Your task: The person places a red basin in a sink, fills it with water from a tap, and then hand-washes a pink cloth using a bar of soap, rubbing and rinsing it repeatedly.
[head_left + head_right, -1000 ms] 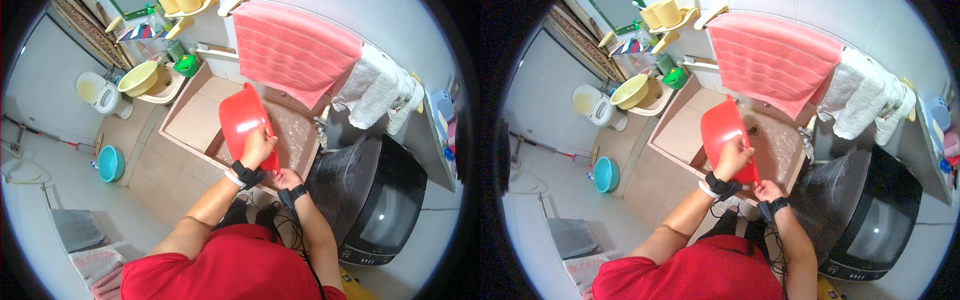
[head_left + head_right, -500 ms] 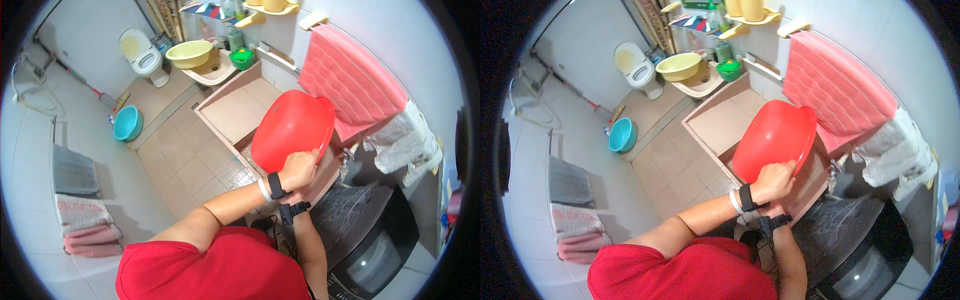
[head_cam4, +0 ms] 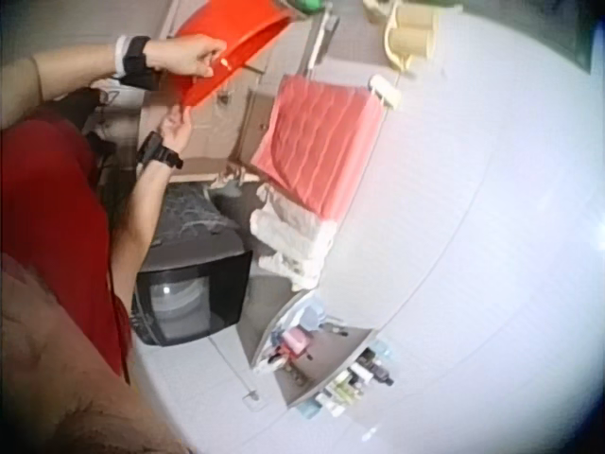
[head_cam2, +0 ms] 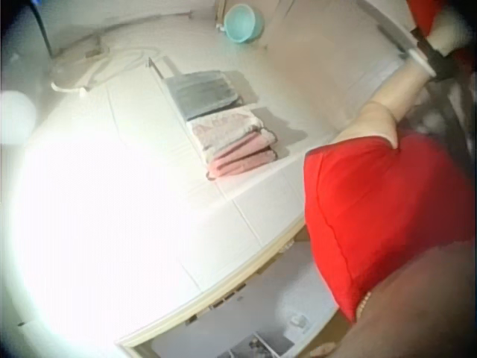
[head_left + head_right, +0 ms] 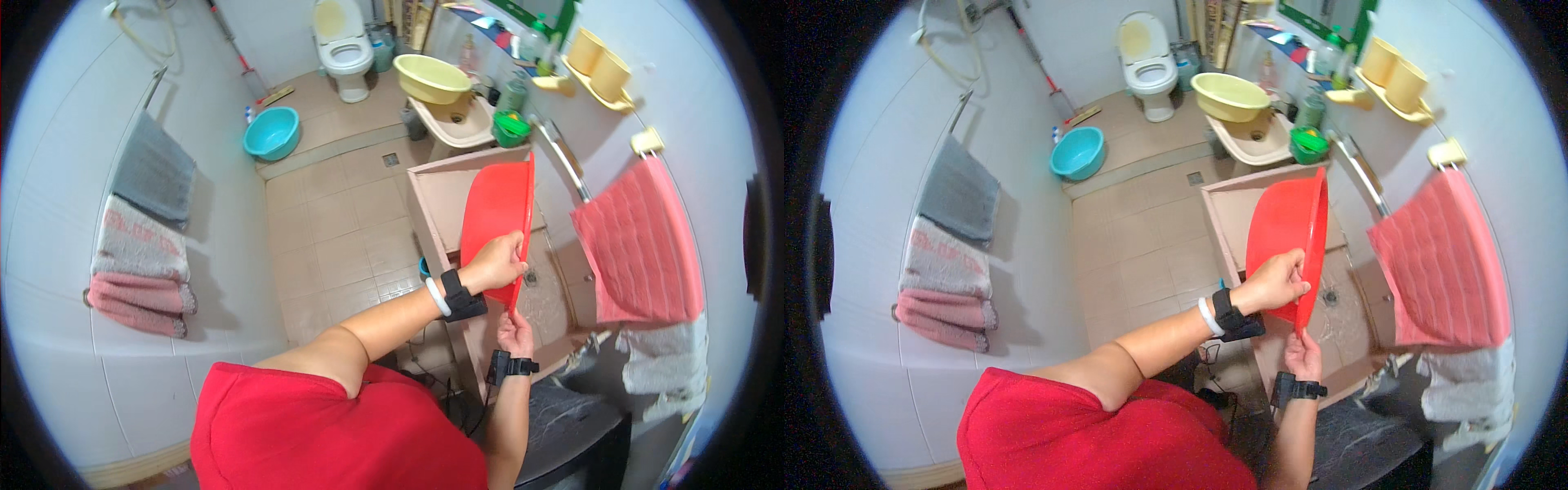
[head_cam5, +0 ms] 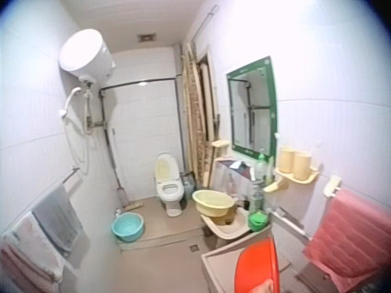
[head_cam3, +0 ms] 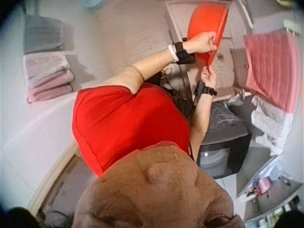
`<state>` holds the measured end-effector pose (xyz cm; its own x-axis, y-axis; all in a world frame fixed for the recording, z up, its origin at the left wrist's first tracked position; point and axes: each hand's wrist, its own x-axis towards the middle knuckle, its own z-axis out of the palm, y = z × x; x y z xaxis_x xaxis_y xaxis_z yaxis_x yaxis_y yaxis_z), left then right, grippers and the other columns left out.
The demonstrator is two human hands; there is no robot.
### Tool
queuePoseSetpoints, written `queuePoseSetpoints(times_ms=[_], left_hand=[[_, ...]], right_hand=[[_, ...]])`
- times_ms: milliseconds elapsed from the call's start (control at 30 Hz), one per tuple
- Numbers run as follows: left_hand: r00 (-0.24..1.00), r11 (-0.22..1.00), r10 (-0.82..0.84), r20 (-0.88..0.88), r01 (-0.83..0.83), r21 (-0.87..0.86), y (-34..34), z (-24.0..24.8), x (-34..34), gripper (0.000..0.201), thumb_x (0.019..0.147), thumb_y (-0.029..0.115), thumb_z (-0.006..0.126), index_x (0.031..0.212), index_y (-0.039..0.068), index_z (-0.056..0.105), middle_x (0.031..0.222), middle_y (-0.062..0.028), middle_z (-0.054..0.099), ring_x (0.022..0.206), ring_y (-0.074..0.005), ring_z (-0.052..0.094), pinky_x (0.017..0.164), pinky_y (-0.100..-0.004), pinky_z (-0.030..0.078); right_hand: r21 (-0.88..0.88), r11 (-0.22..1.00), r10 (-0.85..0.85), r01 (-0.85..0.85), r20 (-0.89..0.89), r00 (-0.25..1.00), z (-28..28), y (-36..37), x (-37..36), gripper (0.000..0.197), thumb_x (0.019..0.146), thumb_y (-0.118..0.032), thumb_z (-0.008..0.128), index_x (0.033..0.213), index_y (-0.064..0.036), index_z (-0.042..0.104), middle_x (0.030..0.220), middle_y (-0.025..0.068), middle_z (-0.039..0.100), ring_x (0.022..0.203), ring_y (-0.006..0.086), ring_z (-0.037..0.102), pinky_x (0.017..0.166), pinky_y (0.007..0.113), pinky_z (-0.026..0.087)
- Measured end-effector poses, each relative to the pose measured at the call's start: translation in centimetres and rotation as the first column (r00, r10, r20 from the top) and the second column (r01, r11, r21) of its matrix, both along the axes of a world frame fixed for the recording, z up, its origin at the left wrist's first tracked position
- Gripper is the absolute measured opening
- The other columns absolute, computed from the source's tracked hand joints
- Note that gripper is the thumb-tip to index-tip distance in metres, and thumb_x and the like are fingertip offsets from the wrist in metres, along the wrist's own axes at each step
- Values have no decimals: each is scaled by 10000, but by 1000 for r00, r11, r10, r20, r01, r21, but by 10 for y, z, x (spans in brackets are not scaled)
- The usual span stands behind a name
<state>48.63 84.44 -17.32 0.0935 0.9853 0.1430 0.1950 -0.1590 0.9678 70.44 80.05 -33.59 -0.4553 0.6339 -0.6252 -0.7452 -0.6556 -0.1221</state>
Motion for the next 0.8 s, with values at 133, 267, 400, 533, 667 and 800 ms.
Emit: queuePoseSetpoints(times_ms=[133,267,400,533,667,800], left_hand=[[930,964,20,366,78,-253,14,-26,-40,160,797,-43,582,829,37,448,651,-24,567,548,-124,592,478,-239,481],[917,957,139,373,-28,-289,21,-50,-59,191,800,-20,596,834,45,419,638,-58,573,550,-138,611,447,-260,498],[914,872,309,264,-162,-462,20,-67,-103,219,817,23,592,862,49,379,676,-97,599,571,-184,644,439,-274,510],[892,810,361,270,-157,-565,20,-73,-117,152,852,81,567,923,8,455,781,-107,631,632,-179,659,491,-245,519],[884,777,366,292,-118,-618,22,-85,-125,153,863,108,568,926,12,466,786,-107,631,660,-180,661,516,-248,522],[883,756,385,268,-136,-640,28,-94,-119,168,864,139,582,911,22,471,767,-93,622,655,-178,656,529,-256,520]], right_hand=[[5,997,-77,77,140,987,24,12,-21,160,872,-89,559,1012,-11,545,837,93,602,683,143,562,510,199,454],[186,978,-133,95,206,969,-3,24,-25,212,870,-11,519,1081,-12,531,1028,106,608,852,194,602,723,286,530],[220,972,-123,83,174,977,5,36,-61,396,858,64,463,1228,-74,435,1167,118,552,980,283,586,767,322,543],[182,977,-124,108,80,989,3,41,-62,374,876,28,454,1234,-53,386,1241,166,471,1088,320,528,750,311,535],[140,980,-158,138,142,977,23,40,-74,329,880,5,467,1196,-37,387,1225,169,468,1100,322,523,757,318,530],[27,989,-148,145,143,979,17,37,-67,283,878,-15,490,1146,-19,401,1197,170,477,1089,317,529,793,339,516]])
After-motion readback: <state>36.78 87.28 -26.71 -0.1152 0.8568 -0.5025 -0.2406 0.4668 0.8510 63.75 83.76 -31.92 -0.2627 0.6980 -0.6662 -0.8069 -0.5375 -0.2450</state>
